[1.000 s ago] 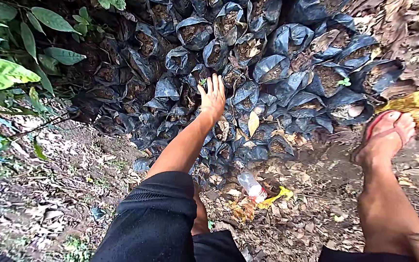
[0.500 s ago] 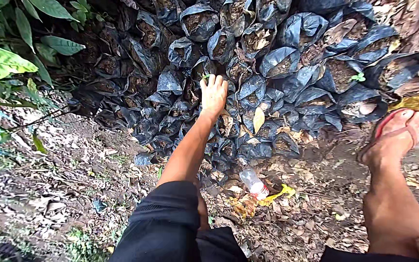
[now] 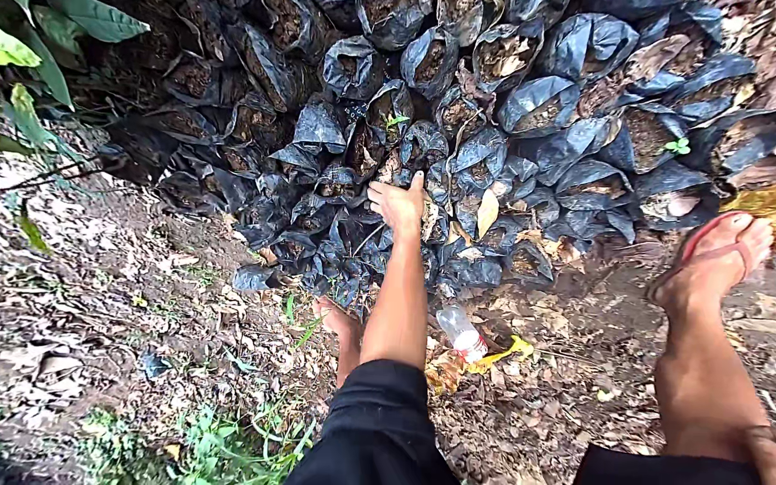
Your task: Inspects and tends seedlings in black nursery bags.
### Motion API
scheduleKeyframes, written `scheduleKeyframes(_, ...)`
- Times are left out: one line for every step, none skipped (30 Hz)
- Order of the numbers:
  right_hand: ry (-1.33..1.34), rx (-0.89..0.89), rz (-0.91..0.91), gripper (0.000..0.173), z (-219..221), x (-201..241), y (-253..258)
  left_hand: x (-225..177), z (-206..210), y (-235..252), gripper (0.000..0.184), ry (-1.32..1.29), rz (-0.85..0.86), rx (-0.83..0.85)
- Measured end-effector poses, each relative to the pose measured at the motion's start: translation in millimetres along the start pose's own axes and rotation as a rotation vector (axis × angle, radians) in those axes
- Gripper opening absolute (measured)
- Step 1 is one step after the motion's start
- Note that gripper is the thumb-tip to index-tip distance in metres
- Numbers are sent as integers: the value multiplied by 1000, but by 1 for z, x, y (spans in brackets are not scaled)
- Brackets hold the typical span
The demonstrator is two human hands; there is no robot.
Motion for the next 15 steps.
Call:
scheduleKeyframes(12, 5, 24, 15, -1, 3, -2, -12, -2, -4, 112, 36, -67, 7)
scheduleKeyframes(24, -10, 15, 15, 1, -5, 3, -28, -10, -14, 108, 61, -129, 43)
scheduleKeyframes(33, -43, -31, 15, 8, -19, 14, -39, -15, -23, 102, 84, -184, 48)
scheduleKeyframes(60, -101, -106, 14, 17, -39, 30, -47, -19, -30, 98, 110, -223, 45)
scheduleKeyframes(81, -139, -166, 14, 23, -51, 39, -52, -22, -33, 95, 145, -244, 29)
scheduleKeyframes(94, -92, -154, 15, 22, -51, 41, -54, -24, -34, 92, 180, -251, 21)
scheduleKeyframes(134, -92, -160, 14, 21, -51, 43, -53, -26, -31, 89, 191, -251, 20)
scheduleKeyframes(149, -89, -167, 14, 18, -47, 41, -47, -25, -23, 89, 174, -240, 34)
scheduleKeyframes(129, -56, -107, 14, 11, -39, 33, -36, -20, -12, 88, 147, -204, 25)
scheduleKeyframes(85, -29, -36, 17, 8, -40, 29, -21, -13, 3, 86, 120, -119, -43)
scheduleKeyframes(60, -45, -96, 20, 12, -56, 28, -11, -10, 14, 83, 123, -5, -78)
scheduleKeyframes(50, -85, -302, 24, 20, -86, 35, -6, -11, 22, 80, 143, 114, -62)
scheduleKeyframes(65, -123, -373, 26, 25, -104, 39, -3, -15, 29, 76, 161, 213, -1)
scheduleKeyframes(58, -97, -288, 25, 23, -103, 38, 1, -20, 35, 71, 162, 289, 77)
scheduleKeyframes(68, -59, -122, 22, 18, -88, 35, 8, -25, 41, 65, 141, 334, 155)
Point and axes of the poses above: each hand's wrist, its own y-axis towards the middle knuckle, its own z-axis out of the palm, x = y × z, the point moved 6 cm from there along y, towards the middle knuckle, and after that the axes turned 6 degrees about -x, right-handed, at the moved point
